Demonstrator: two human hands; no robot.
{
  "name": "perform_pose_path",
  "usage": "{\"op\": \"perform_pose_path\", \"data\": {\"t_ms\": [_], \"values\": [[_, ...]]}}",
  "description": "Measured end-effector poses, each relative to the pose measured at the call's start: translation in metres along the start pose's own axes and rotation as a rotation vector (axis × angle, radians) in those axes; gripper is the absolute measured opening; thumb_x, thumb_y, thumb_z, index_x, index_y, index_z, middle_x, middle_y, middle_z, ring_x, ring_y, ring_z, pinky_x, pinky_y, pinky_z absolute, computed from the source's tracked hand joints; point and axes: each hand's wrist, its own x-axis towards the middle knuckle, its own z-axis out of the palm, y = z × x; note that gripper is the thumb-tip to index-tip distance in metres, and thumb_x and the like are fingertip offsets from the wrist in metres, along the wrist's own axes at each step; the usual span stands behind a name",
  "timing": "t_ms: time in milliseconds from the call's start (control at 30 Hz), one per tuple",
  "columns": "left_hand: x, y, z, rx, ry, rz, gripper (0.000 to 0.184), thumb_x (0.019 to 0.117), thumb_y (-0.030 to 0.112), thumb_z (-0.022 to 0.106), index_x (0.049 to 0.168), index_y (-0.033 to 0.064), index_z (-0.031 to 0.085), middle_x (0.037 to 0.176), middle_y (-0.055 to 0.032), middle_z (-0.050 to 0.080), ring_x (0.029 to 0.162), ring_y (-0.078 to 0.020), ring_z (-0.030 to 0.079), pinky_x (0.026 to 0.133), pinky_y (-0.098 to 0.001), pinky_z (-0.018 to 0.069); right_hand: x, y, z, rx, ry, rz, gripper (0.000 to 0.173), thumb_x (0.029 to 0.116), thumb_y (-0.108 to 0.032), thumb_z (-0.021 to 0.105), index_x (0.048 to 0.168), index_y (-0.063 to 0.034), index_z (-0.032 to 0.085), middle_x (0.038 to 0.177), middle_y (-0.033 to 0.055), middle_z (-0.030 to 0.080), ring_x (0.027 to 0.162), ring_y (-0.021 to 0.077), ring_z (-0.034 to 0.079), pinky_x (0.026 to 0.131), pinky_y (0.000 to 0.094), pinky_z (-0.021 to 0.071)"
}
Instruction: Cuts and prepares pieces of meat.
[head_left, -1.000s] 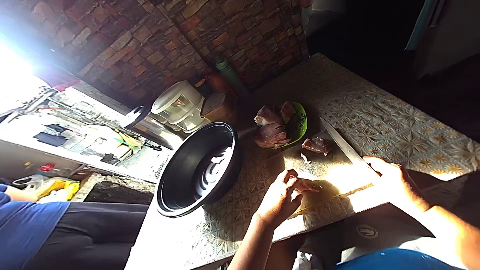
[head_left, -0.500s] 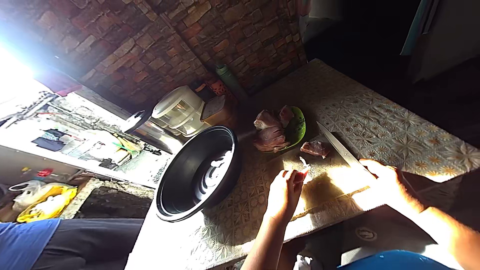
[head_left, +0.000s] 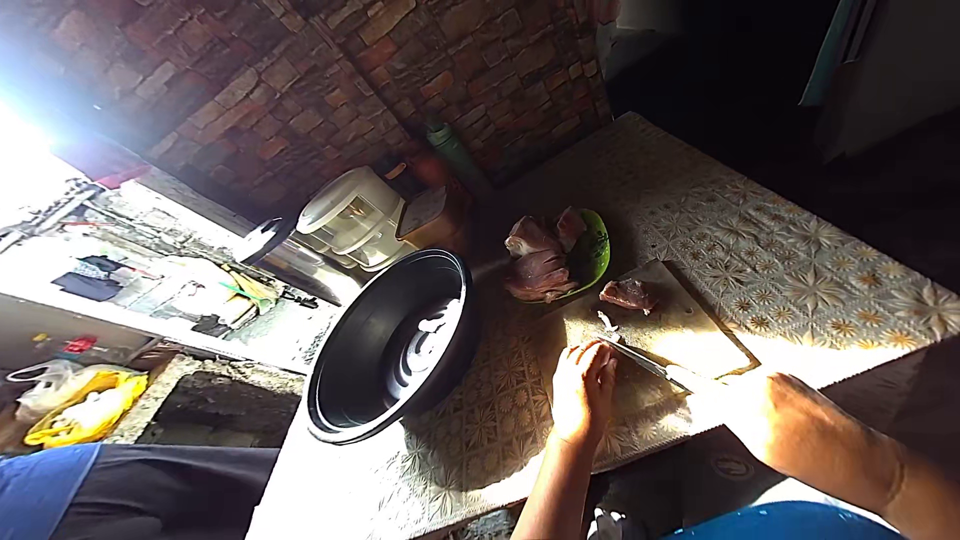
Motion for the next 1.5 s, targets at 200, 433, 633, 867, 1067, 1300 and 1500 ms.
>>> {"op": "perform_pose_path", "data": {"t_ms": [200,433,633,867,1067,1300,1500], "values": [[0.001,-0.002,0.005,-0.013,0.033,0.038,0.012,0.0911,0.013,0.069,0.096,0.0088,0.080,0.101,-0.0029,0.078,0.097,-0.0178,0.072,0.091,-0.0326,0.0568,0.005,-0.012,-0.016,-0.206,-0.124,-0.065,0.050,0.0819,0.001,0.055,0.126,-0.0116,0.075,0.057,0.0085,0.059,0.048,0.0289,0.061,0.042,0.0425,0.0472],[0.003,0.001,0.003,-0.037,-0.001,0.008,0.011,0.0889,0.010,0.071,0.095,0.0074,0.080,0.100,-0.0048,0.078,0.101,-0.0203,0.073,0.094,-0.0354,0.0569,0.054,-0.030,-0.041,-0.104,-0.693,0.135,0.055,0.0965,-0.004,0.051,0.150,-0.0172,0.055,0.091,0.0171,0.071,0.081,0.0376,0.070,0.065,0.0514,0.0550],[0.005,0.005,-0.001,-0.019,-0.039,-0.025,0.011,0.0895,0.010,0.072,0.096,0.0061,0.080,0.101,-0.0070,0.078,0.101,-0.0227,0.073,0.095,-0.0375,0.0570,0.098,-0.040,-0.002,0.028,-0.940,0.292,0.064,0.1049,-0.005,0.043,0.165,-0.0196,0.026,0.112,0.0276,0.066,0.106,0.0471,0.065,0.086,0.0600,0.0526],[-0.002,0.005,0.003,0.000,0.023,-0.055,0.014,0.0902,0.013,0.072,0.100,0.0071,0.079,0.100,-0.0059,0.077,0.097,-0.0223,0.072,0.093,-0.0377,0.0569,0.072,-0.036,-0.017,0.012,-0.907,0.271,0.071,0.0992,-0.004,0.052,0.164,-0.0211,0.029,0.121,0.0236,0.066,0.106,0.0443,0.067,0.084,0.0587,0.0547],[-0.009,0.002,-0.009,-0.115,0.006,-0.129,0.040,0.0862,0.020,0.078,0.121,0.0015,0.072,0.112,-0.0151,0.073,0.107,-0.0288,0.070,0.096,-0.0425,0.0562,0.042,-0.014,-0.020,0.137,-0.474,0.194,0.051,0.0948,-0.010,0.061,0.146,-0.0148,0.060,0.104,0.0177,0.074,0.093,0.0366,0.072,0.081,0.0542,0.0571],[-0.014,-0.004,-0.006,-0.084,0.042,-0.043,0.017,0.0876,0.014,0.075,0.103,0.0078,0.079,0.108,-0.0078,0.075,0.102,-0.0202,0.071,0.092,-0.0342,0.0573,0.035,-0.026,-0.024,0.074,-0.362,0.095,0.054,0.0889,-0.004,0.056,0.141,-0.0169,0.066,0.084,0.0142,0.072,0.068,0.0329,0.070,0.058,0.0499,0.0563],[-0.010,-0.004,-0.006,-0.058,0.034,-0.013,0.013,0.0868,0.012,0.073,0.098,0.0091,0.080,0.105,-0.0041,0.077,0.098,-0.0187,0.071,0.090,-0.0337,0.0569,0.025,-0.037,-0.021,-0.141,-0.277,-0.003,0.059,0.0806,0.002,0.062,0.137,-0.0116,0.068,0.063,0.0101,0.064,0.054,0.0302,0.066,0.047,0.0427,0.0519]]}}
